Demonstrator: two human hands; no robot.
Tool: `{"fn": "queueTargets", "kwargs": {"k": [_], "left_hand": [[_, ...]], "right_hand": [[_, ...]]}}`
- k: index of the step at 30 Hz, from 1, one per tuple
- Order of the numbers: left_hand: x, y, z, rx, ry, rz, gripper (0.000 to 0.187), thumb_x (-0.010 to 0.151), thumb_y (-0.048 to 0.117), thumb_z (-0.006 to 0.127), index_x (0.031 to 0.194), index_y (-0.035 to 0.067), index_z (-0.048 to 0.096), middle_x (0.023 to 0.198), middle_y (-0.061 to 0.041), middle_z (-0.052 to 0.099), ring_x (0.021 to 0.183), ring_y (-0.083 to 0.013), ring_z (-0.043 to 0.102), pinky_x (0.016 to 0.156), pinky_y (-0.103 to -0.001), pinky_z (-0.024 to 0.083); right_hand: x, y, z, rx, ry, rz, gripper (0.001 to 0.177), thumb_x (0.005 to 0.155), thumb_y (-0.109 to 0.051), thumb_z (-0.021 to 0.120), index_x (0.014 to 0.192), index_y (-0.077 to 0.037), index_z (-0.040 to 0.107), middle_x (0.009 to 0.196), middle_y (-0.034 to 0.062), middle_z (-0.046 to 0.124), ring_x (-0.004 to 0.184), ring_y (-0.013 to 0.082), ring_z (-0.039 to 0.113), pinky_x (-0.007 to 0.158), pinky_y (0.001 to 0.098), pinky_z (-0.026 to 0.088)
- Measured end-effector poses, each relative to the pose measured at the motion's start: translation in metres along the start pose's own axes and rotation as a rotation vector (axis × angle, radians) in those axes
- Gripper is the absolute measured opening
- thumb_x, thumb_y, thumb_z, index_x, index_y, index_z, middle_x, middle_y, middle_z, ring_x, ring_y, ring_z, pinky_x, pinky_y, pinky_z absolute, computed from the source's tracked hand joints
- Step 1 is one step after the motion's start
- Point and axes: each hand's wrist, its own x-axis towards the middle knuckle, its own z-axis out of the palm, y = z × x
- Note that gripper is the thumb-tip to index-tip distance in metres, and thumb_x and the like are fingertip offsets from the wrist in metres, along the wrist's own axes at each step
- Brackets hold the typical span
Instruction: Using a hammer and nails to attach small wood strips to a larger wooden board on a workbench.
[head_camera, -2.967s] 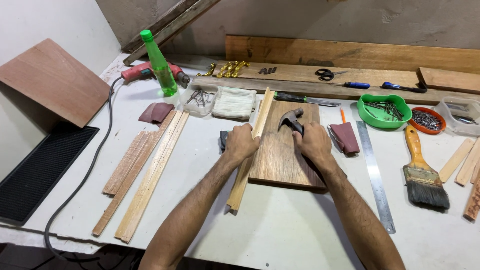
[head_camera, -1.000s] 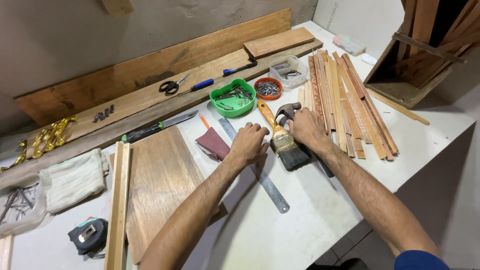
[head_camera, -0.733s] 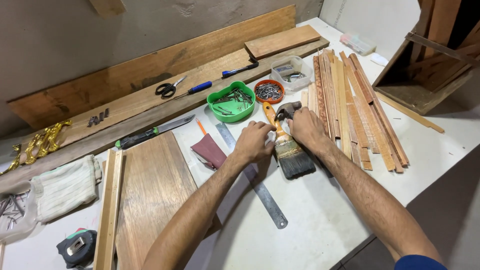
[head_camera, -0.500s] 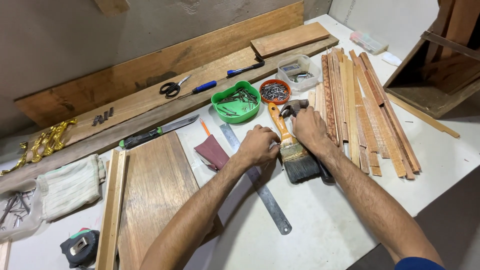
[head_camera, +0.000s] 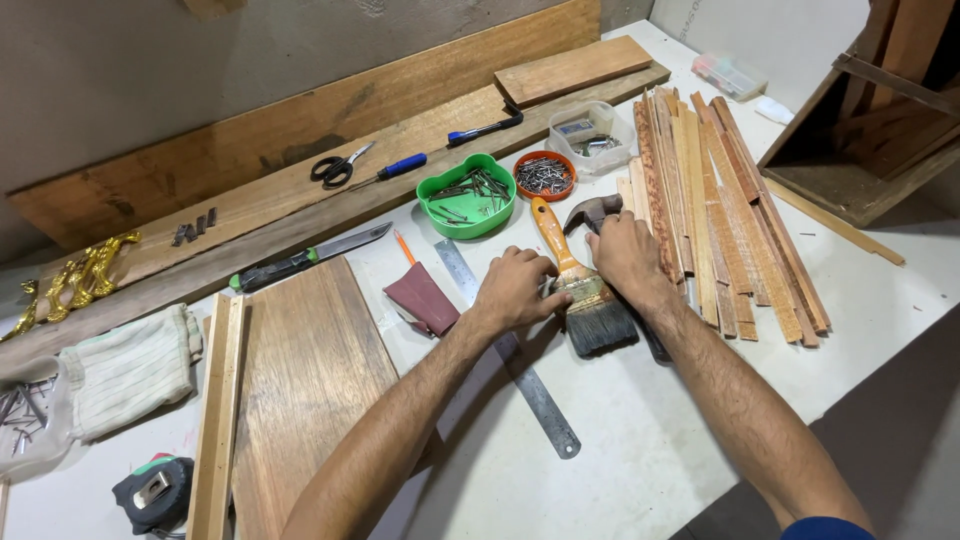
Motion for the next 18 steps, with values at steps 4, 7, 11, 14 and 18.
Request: {"fn": "queueTargets", "kwargs": {"k": [4,7,11,14,18], "left_hand": [[-0.002,-0.004,0.003,-0.013,0.011,0.005,0.048,0.083,0.053,0.077,0.104,0.01,0.075,0.102,-0.012,0.072,0.104,-0.0306,0.062,0.092,-0.046,0.051],[-0.006,-0.002,0.003,-0.022,0.002,-0.016,0.049,0.084,0.053,0.077,0.105,0.009,0.074,0.102,-0.012,0.072,0.105,-0.0311,0.062,0.093,-0.047,0.051],[-0.008,-0.002,0.005,-0.014,0.017,-0.023,0.047,0.084,0.052,0.077,0.106,0.011,0.074,0.104,-0.012,0.072,0.107,-0.0326,0.062,0.093,-0.048,0.05],[-0.014,-0.005,0.0,-0.002,0.047,-0.036,0.043,0.082,0.049,0.077,0.106,0.012,0.074,0.105,-0.012,0.072,0.107,-0.0337,0.062,0.092,-0.049,0.05],[-0.045,-0.015,-0.026,-0.001,0.096,-0.033,0.036,0.081,0.043,0.078,0.103,0.014,0.076,0.106,-0.011,0.072,0.107,-0.0346,0.062,0.092,-0.049,0.051]], "right_hand": [[-0.003,0.002,-0.003,0.032,-0.049,-0.008,0.046,0.099,-0.035,0.068,0.111,0.01,0.069,0.111,0.0274,0.064,0.1,0.0383,0.068,0.084,0.0508,0.059],[-0.008,0.003,-0.003,0.055,-0.044,-0.037,0.046,0.098,-0.035,0.069,0.108,0.009,0.071,0.11,0.0273,0.064,0.098,0.0377,0.069,0.085,0.0497,0.059],[-0.012,-0.003,-0.014,0.028,0.006,-0.068,0.046,0.096,-0.036,0.071,0.11,0.007,0.071,0.109,0.0254,0.065,0.098,0.0386,0.068,0.083,0.0512,0.058],[-0.017,-0.023,-0.029,0.026,0.122,-0.191,0.043,0.092,-0.033,0.074,0.113,0.004,0.07,0.11,0.0237,0.065,0.1,0.0406,0.067,0.082,0.0523,0.057],[-0.036,-0.075,-0.046,0.171,0.189,-0.424,0.039,0.09,-0.027,0.076,0.119,-0.002,0.07,0.113,0.0216,0.067,0.103,0.0411,0.066,0.087,0.0508,0.056]]}}
